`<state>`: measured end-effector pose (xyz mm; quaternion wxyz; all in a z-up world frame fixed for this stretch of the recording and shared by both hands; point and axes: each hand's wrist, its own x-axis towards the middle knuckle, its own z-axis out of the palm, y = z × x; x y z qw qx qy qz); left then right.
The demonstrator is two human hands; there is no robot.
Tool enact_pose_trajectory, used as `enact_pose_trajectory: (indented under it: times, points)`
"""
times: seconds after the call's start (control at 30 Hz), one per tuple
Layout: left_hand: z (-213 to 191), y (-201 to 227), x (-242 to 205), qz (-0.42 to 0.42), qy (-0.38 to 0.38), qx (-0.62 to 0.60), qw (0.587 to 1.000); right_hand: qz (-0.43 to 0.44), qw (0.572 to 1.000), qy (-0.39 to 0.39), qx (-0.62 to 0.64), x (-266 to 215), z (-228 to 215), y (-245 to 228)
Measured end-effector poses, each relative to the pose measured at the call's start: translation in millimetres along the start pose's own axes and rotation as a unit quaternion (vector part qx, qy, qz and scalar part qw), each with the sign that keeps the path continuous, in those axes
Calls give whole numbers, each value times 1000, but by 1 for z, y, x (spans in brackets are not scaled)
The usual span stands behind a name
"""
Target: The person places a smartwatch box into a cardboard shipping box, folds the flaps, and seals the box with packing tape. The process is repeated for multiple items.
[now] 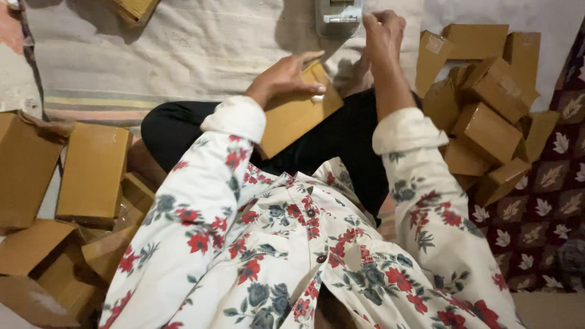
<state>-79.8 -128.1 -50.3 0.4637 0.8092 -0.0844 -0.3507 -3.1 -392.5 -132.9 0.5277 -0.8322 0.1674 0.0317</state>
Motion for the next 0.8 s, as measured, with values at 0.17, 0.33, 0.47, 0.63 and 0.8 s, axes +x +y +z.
enact_pose_trajectory:
  times: [0.17,0.33,0.47,0.63,0.8]
  points:
    - [10,-38,85,43,36,21,998,53,990,-113,65,36,23,-2]
    - [29,-71,130,115,71,11,991,47,997,-63,-12,26,29,-26]
    - [29,-65,141,22,25,-50,998,-53,995,-16,-84,11,16,-57]
    - [34,-66,130,14,49,-67,996,118,990,-54,47,-22,7,-78]
    - [39,-78,133,24,84,-24,996,245,953,-75,165,-59,7,-64]
